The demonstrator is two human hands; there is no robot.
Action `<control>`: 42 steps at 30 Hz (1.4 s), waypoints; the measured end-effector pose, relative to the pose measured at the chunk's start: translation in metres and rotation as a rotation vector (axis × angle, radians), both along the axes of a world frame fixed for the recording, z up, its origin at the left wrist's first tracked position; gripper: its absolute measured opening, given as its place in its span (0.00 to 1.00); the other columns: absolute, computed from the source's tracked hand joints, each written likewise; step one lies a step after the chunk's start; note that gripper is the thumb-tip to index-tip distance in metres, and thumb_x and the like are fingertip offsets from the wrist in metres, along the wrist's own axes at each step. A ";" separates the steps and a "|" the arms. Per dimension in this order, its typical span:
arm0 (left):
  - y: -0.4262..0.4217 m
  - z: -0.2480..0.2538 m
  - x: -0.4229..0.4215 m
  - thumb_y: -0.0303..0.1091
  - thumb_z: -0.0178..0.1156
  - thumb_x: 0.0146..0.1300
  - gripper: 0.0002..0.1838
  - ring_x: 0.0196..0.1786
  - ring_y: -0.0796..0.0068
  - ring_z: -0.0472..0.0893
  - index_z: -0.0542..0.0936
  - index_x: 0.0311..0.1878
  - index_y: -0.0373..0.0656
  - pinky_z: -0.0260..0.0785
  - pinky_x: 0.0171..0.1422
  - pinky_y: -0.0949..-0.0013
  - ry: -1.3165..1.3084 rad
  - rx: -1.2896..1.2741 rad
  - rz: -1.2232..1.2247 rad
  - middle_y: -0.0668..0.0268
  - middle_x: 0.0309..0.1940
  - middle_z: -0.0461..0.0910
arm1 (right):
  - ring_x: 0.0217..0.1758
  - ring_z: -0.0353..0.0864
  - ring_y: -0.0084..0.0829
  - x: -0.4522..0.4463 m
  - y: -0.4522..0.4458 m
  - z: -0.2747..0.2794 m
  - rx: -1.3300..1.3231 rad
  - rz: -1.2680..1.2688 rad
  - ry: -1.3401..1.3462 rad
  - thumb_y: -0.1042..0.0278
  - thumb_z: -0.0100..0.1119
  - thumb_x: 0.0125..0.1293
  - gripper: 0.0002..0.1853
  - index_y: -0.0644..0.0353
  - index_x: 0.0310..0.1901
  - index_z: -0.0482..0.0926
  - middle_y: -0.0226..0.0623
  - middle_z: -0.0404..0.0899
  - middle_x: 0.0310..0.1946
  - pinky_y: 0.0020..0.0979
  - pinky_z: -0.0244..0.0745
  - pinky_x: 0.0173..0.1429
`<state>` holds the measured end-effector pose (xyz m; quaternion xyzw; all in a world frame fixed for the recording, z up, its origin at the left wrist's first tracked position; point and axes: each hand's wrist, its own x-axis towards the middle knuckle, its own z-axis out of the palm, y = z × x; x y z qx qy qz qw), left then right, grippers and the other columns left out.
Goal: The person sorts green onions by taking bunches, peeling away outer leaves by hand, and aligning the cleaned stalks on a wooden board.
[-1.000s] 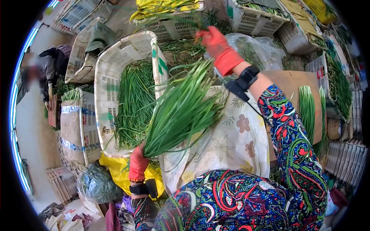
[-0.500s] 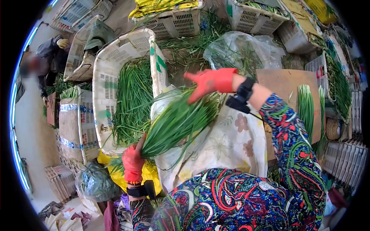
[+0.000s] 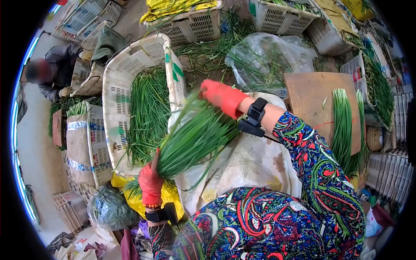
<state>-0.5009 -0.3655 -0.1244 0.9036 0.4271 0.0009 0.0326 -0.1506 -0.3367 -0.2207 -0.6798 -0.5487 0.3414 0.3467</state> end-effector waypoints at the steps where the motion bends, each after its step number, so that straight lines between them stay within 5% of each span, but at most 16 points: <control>1: 0.000 0.000 0.000 0.19 0.57 0.39 0.44 0.30 0.57 0.75 0.61 0.64 0.63 0.67 0.30 0.60 -0.018 -0.004 0.001 0.63 0.28 0.74 | 0.35 0.77 0.38 0.000 0.003 0.001 -0.046 -0.091 0.064 0.60 0.53 0.59 0.14 0.60 0.42 0.73 0.41 0.78 0.36 0.34 0.70 0.39; 6: -0.006 0.000 0.001 0.17 0.57 0.38 0.46 0.30 0.57 0.75 0.60 0.65 0.63 0.67 0.31 0.60 -0.097 -0.005 -0.031 0.63 0.29 0.74 | 0.29 0.76 0.34 0.011 0.014 0.014 -0.180 -0.221 0.178 0.57 0.49 0.61 0.14 0.60 0.41 0.73 0.41 0.78 0.32 0.35 0.69 0.34; 7: -0.007 -0.001 0.000 0.17 0.57 0.38 0.46 0.30 0.57 0.75 0.59 0.65 0.63 0.67 0.31 0.60 -0.114 -0.005 -0.049 0.63 0.29 0.74 | 0.22 0.72 0.30 0.014 0.007 0.043 -0.258 -0.276 0.468 0.56 0.47 0.63 0.15 0.61 0.39 0.73 0.39 0.75 0.24 0.33 0.67 0.30; 11: -0.010 -0.012 -0.010 0.17 0.56 0.39 0.45 0.31 0.56 0.75 0.59 0.65 0.62 0.67 0.31 0.60 -0.118 -0.038 -0.034 0.61 0.30 0.75 | 0.14 0.64 0.28 0.044 0.018 0.050 -0.183 -0.607 0.913 0.58 0.41 0.67 0.15 0.61 0.30 0.69 0.31 0.67 0.16 0.29 0.61 0.19; 16: -0.012 -0.029 -0.014 0.16 0.54 0.41 0.44 0.33 0.54 0.76 0.59 0.65 0.61 0.67 0.33 0.60 -0.301 -0.160 -0.024 0.59 0.33 0.75 | 0.15 0.61 0.20 0.089 0.023 0.082 0.012 -0.585 1.039 0.66 0.37 0.66 0.12 0.64 0.35 0.70 0.29 0.67 0.17 0.23 0.59 0.18; 19: -0.014 -0.064 -0.031 0.15 0.54 0.44 0.41 0.45 0.57 0.76 0.59 0.65 0.54 0.69 0.45 0.65 -0.472 -0.285 -0.023 0.55 0.45 0.75 | 0.16 0.63 0.20 0.148 0.017 0.103 0.184 -0.601 0.879 0.66 0.36 0.65 0.14 0.65 0.37 0.72 0.26 0.66 0.17 0.20 0.62 0.22; 20: -0.013 -0.070 -0.033 0.14 0.54 0.45 0.40 0.48 0.58 0.76 0.59 0.65 0.52 0.68 0.48 0.66 -0.542 -0.318 -0.027 0.54 0.48 0.74 | 0.18 0.68 0.22 0.174 0.016 0.110 0.262 -0.599 0.627 0.65 0.37 0.66 0.15 0.66 0.38 0.73 0.29 0.71 0.20 0.22 0.64 0.24; 21: -0.020 -0.051 -0.024 0.13 0.52 0.47 0.38 0.57 0.60 0.71 0.59 0.65 0.48 0.64 0.57 0.68 -0.524 -0.518 0.105 0.54 0.57 0.69 | 0.26 0.76 0.25 0.185 0.014 0.119 0.305 -0.741 0.732 0.59 0.42 0.64 0.16 0.65 0.38 0.72 0.33 0.77 0.25 0.26 0.66 0.29; 24: -0.021 -0.059 -0.023 0.12 0.51 0.47 0.39 0.57 0.59 0.71 0.58 0.65 0.48 0.63 0.58 0.68 -0.619 -0.455 0.029 0.55 0.58 0.68 | 0.56 0.70 0.37 0.232 -0.022 0.107 -0.098 -0.697 -0.659 0.48 0.52 0.57 0.28 0.67 0.48 0.70 0.47 0.71 0.52 0.35 0.63 0.57; 26: -0.020 -0.057 -0.017 0.12 0.52 0.45 0.41 0.54 0.59 0.73 0.57 0.66 0.49 0.66 0.54 0.68 -0.578 -0.410 0.004 0.55 0.56 0.69 | 0.65 0.59 0.38 0.221 -0.030 0.087 -0.109 -0.490 -0.841 0.44 0.54 0.54 0.35 0.66 0.56 0.66 0.48 0.60 0.61 0.33 0.52 0.66; 28: -0.020 -0.064 -0.023 0.12 0.52 0.44 0.42 0.53 0.59 0.73 0.57 0.66 0.49 0.67 0.53 0.68 -0.597 -0.488 0.040 0.55 0.56 0.70 | 0.64 0.60 0.41 0.172 -0.056 0.105 -0.227 -0.001 -0.150 0.50 0.57 0.52 0.34 0.57 0.60 0.63 0.42 0.62 0.61 0.35 0.57 0.64; 29: -0.020 -0.060 -0.020 0.11 0.52 0.43 0.42 0.53 0.59 0.74 0.57 0.66 0.49 0.67 0.53 0.68 -0.588 -0.504 0.055 0.54 0.56 0.69 | 0.64 0.60 0.41 0.159 -0.066 0.099 -0.027 0.316 -0.247 0.50 0.56 0.53 0.33 0.56 0.59 0.65 0.43 0.62 0.61 0.34 0.58 0.63; 31: -0.020 -0.060 -0.022 0.11 0.51 0.43 0.43 0.53 0.61 0.74 0.57 0.66 0.48 0.66 0.53 0.69 -0.552 -0.504 0.074 0.53 0.55 0.70 | 0.60 0.65 0.39 0.117 -0.074 0.080 -0.032 0.447 -0.215 0.49 0.54 0.55 0.27 0.53 0.55 0.70 0.42 0.67 0.57 0.33 0.62 0.59; 35: -0.021 -0.049 -0.017 0.10 0.49 0.43 0.42 0.53 0.67 0.73 0.57 0.66 0.48 0.64 0.53 0.73 -0.590 -0.557 0.063 0.54 0.55 0.71 | 0.39 0.79 0.37 0.072 -0.043 0.050 -0.374 0.134 0.165 0.46 0.47 0.60 0.23 0.59 0.41 0.78 0.39 0.80 0.36 0.33 0.70 0.46; 38: -0.020 -0.065 -0.023 0.09 0.48 0.45 0.41 0.54 0.69 0.72 0.57 0.66 0.46 0.63 0.55 0.73 -0.611 -0.567 0.056 0.56 0.56 0.70 | 0.27 0.78 0.37 0.071 -0.040 0.084 -0.126 0.188 -0.397 0.51 0.49 0.59 0.16 0.54 0.34 0.79 0.38 0.79 0.26 0.34 0.72 0.34; 42: -0.022 -0.053 -0.009 0.10 0.48 0.49 0.38 0.53 0.69 0.73 0.57 0.66 0.46 0.64 0.54 0.74 -0.641 -0.541 0.017 0.57 0.55 0.71 | 0.27 0.77 0.38 0.078 -0.044 0.081 0.332 0.248 -0.701 0.62 0.52 0.55 0.06 0.48 0.33 0.77 0.36 0.77 0.23 0.37 0.71 0.30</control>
